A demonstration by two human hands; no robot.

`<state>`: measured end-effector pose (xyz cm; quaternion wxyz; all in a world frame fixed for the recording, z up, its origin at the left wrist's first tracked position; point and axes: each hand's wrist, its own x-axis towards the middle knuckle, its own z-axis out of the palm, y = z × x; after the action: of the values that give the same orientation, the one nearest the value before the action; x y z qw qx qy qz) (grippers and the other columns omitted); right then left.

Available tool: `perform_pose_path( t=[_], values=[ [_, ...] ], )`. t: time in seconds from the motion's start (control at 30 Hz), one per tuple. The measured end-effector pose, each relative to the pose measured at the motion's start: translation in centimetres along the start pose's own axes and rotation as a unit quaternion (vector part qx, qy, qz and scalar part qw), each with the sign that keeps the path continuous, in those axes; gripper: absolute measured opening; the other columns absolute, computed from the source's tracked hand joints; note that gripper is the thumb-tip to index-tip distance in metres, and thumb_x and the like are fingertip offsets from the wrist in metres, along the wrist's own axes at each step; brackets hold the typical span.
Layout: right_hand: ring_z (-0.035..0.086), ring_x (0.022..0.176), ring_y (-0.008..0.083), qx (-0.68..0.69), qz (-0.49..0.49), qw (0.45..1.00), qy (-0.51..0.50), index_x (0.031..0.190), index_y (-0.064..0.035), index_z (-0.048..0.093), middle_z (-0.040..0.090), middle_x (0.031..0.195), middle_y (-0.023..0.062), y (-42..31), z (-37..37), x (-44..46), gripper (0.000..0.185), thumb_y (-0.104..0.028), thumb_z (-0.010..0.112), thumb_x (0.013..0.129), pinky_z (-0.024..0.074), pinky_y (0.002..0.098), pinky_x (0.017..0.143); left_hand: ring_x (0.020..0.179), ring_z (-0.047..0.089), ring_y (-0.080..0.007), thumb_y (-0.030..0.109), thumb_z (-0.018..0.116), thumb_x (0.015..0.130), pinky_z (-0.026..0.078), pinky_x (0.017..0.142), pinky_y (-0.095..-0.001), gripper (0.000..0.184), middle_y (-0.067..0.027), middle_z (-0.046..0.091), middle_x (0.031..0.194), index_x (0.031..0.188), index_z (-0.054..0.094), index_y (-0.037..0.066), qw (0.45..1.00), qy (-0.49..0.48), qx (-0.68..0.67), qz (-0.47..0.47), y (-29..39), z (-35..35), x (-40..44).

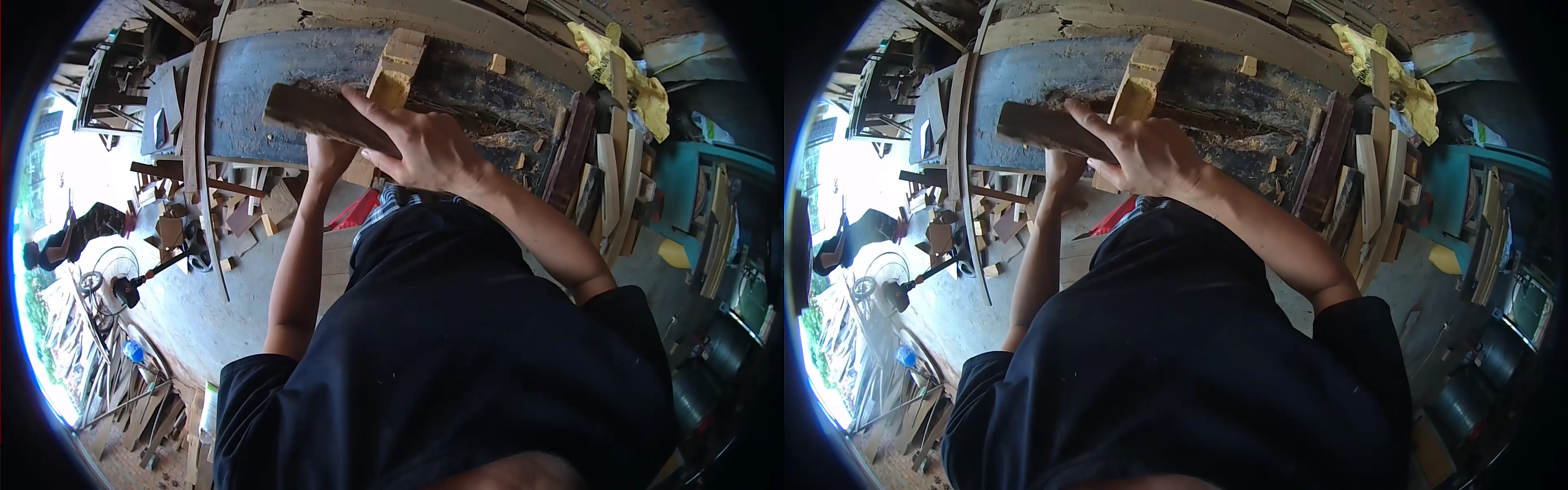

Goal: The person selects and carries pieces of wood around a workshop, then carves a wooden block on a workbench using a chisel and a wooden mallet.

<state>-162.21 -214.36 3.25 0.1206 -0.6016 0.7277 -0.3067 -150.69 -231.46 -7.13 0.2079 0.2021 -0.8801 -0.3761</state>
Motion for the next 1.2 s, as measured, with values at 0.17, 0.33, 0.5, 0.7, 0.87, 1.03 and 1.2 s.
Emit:
perform_pose_path(
  t=[0.17,0.33,0.5,0.7,0.87,1.03,1.2],
  values=[
    [0.070,0.068,0.0304,0.068,-0.020,0.989,0.127,0.152,-0.0163,0.022,0.068,0.088,0.0208,-2.4,-1.6,0.6,0.085,-0.026,0.071,0.083,0.0594,0.0394,0.062,0.092,0.070,-0.0297,0.017,0.073,0.078,0.054,0.077,-0.0382,0.030,-0.0163,0.071,0.096,0.104,0.067,0.002,0.987,0.034,-0.128,-0.088,1.5,-0.9,-0.4],
    [0.062,0.048,0.0215,-0.025,0.027,0.999,-0.010,0.152,-0.0137,0.022,0.064,0.066,0.0113,0.4,1.3,0.6,0.085,-0.036,0.069,0.085,0.0543,0.0353,0.045,0.090,0.071,-0.0284,0.012,0.075,0.074,0.054,0.077,-0.0367,0.028,-0.0177,0.072,0.092,0.098,0.069,0.000,0.993,0.017,-0.084,-0.086,-0.2,0.1,-1.5],
    [0.069,0.067,0.0288,0.030,0.031,0.999,0.029,0.152,-0.0171,0.022,0.067,0.083,0.0195,-1.5,-0.2,0.1,0.081,-0.029,0.067,0.087,0.0587,0.0390,0.060,0.087,0.071,-0.0290,0.012,0.076,0.069,0.054,0.075,-0.0376,0.029,-0.0171,0.072,0.089,0.095,0.070,0.000,0.986,0.037,-0.152,-0.048,1.5,0.6,-2.3],
    [0.070,0.068,0.0350,0.074,0.064,0.992,0.077,0.150,-0.0095,0.028,0.068,0.077,0.0238,2.4,-0.3,0.3,0.078,-0.042,0.062,0.088,0.0581,0.0429,0.064,0.078,0.071,-0.0203,0.015,0.076,0.074,0.054,0.072,-0.0323,0.022,-0.0108,0.071,0.080,0.094,0.070,0.006,0.990,0.000,-0.101,-0.096,2.4,-0.5,-0.9],
    [0.068,0.094,0.0382,0.156,0.116,0.975,0.109,0.148,-0.0061,0.030,0.065,0.108,0.0295,4.0,-1.5,-0.4,0.078,-0.042,0.064,0.087,0.0558,0.0417,0.082,0.077,0.064,-0.0066,0.011,0.071,0.080,0.051,0.073,-0.0249,0.017,-0.0038,0.071,0.080,0.096,0.069,0.006,0.987,-0.046,-0.084,-0.129,3.1,-3.2,0.1],
    [0.068,0.091,0.0391,0.091,0.099,0.986,0.103,0.148,-0.0078,0.031,0.067,0.104,0.0266,3.8,-1.2,-1.7,0.077,-0.041,0.065,0.087,0.0558,0.0426,0.080,0.077,0.065,-0.0077,0.012,0.071,0.080,0.052,0.073,-0.0265,0.017,-0.0049,0.071,0.081,0.097,0.069,0.007,0.993,-0.042,-0.068,-0.085,2.4,-2.2,-0.4],
    [0.069,0.082,0.0386,0.131,0.057,0.982,0.123,0.147,-0.0083,0.031,0.068,0.092,0.0255,1.6,-2.0,-0.3,0.078,-0.042,0.065,0.086,0.0559,0.0426,0.073,0.076,0.065,-0.0074,0.014,0.072,0.081,0.052,0.072,-0.0264,0.019,-0.0053,0.072,0.081,0.099,0.070,0.008,0.990,-0.048,-0.088,-0.101,3.0,-2.2,-0.6]
  ],
)
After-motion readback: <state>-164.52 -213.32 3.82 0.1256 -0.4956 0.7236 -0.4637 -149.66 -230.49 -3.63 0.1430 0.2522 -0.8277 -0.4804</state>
